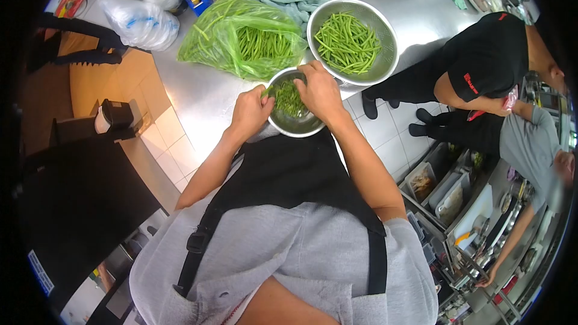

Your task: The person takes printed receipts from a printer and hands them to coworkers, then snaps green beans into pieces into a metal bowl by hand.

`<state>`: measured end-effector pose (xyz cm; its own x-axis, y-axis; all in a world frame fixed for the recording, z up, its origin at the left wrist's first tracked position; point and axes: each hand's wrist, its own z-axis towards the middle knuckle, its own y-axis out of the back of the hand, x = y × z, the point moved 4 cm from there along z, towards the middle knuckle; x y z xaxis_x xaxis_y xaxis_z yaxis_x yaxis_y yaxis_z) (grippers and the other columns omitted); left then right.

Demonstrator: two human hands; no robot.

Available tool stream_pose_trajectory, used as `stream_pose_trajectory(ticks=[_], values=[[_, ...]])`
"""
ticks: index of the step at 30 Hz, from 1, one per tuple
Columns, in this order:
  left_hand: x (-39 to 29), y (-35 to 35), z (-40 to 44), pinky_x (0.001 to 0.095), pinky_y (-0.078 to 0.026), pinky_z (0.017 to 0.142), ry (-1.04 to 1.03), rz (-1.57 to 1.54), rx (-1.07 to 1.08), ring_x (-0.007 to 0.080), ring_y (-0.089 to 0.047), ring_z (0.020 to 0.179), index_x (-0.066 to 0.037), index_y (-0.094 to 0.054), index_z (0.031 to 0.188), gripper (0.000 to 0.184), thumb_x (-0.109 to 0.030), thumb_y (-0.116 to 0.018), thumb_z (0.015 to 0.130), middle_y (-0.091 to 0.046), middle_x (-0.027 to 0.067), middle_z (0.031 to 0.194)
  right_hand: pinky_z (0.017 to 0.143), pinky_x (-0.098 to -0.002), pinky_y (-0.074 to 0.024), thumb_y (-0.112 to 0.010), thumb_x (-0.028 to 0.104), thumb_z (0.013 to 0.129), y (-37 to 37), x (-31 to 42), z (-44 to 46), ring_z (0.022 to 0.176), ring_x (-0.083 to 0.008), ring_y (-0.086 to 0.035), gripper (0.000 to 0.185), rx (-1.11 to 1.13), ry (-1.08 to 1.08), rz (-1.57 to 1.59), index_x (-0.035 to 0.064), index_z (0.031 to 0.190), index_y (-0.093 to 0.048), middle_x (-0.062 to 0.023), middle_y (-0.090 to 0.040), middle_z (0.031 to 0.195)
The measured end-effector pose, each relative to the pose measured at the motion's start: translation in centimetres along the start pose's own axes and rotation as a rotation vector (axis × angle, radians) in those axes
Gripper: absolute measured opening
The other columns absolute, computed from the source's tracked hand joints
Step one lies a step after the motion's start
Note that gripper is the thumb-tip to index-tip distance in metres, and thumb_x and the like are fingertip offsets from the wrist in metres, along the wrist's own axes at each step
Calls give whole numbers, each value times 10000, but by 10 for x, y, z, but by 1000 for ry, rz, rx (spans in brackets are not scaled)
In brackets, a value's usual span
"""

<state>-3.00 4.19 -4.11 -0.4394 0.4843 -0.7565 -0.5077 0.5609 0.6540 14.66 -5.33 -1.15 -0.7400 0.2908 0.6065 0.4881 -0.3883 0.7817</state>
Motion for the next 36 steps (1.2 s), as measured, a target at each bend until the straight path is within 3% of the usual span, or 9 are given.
stream_pose_trajectory(ticks=[6, 9, 12, 14, 15, 19, 24, 31, 36], values=[[20, 20, -30, 435, -458, 561, 70, -81, 53, 378, -546, 535, 0, -560, 761, 135, -69, -640, 844, -561, 227, 624, 799, -530, -524, -670, 179, 919, -7, -11, 16, 861, -435, -686, 188, 188, -173, 45, 1, 916, -727, -253, -709, 861], [43, 43, -50, 380, -441, 541, 180, -99, 4, 248, -486, 500, -5, -517, 741, 170, -60, -648, 835, -520, 163, 584, 763, -472, -529, -673, 144, 919, -27, -12, 21, 799, -409, -690, 176, 173, -83, 34, -24, 923, -724, -234, -712, 850], [75, 71, -77, 325, -405, 529, 256, -129, -97, 132, -399, 542, -17, -470, 721, 211, -50, -647, 830, -455, 82, 568, 798, -510, -523, -647, 161, 924, -32, -20, 15, 841, -435, -683, 194, 204, -177, 68, -14, 904, -728, -256, -706, 861], [95, 87, -92, 309, -392, 528, 307, -134, -109, 106, -379, 565, -23, -455, 710, 226, -49, -643, 833, -430, 51, 574, 827, -522, -516, -635, 152, 922, -36, -29, 6, 879, -439, -680, 180, 286, -248, 57, -2, 931, -728, -262, -710, 927], [103, 92, -98, 301, -386, 527, 332, -138, -114, 93, -368, 577, -26, -447, 705, 233, -48, -640, 834, -418, 36, 577, 833, -520, -516, -633, 148, 923, -34, -26, 5, 888, -438, -680, 176, 166, -172, 102, -1, 942, -724, -258, -713, 945], [99, 91, -93, 310, -386, 525, 318, -119, -74, 102, -367, 570, -20, -450, 704, 229, -46, -638, 830, -415, 42, 576, 854, -521, -517, -610, 156, 942, -27, 10, 23, 924, -444, -677, 185, -166, 134, 208, 4, 985, -707, -249, -715, 1002], [63, 63, -59, 347, -403, 529, 157, -122, 17, 189, -379, 528, -8, -471, 728, 177, -45, -618, 819, -428, 119, 574, 847, -542, -527, -571, 210, 968, -37, -2, 50, 921, -449, -687, 248, 267, -82, -172, 8, 1001, -712, -265, -715, 957], [26, 31, -18, 449, -440, 557, 52, -77, 138, 403, -484, 526, 1, -517, 739, 145, -75, -606, 825, -514, 237, 607, 822, -535, -541, -553, 208, 963, -43, 2, 67, 880, -434, -701, 232, 79, 74, -147, 54, 928, -723, -229, -723, 888], [13, 41, -7, 538, -503, 684, 84, 199, -11, 468, -641, 743, 24, -643, 778, 361, -291, -689, 949, -654, 280, 759, 807, -513, -565, -580, 115, 877, -48, -4, 76, 875, -403, -718, 182, 202, 22, -266, 65, 953, -737, -212, -733, 916]])
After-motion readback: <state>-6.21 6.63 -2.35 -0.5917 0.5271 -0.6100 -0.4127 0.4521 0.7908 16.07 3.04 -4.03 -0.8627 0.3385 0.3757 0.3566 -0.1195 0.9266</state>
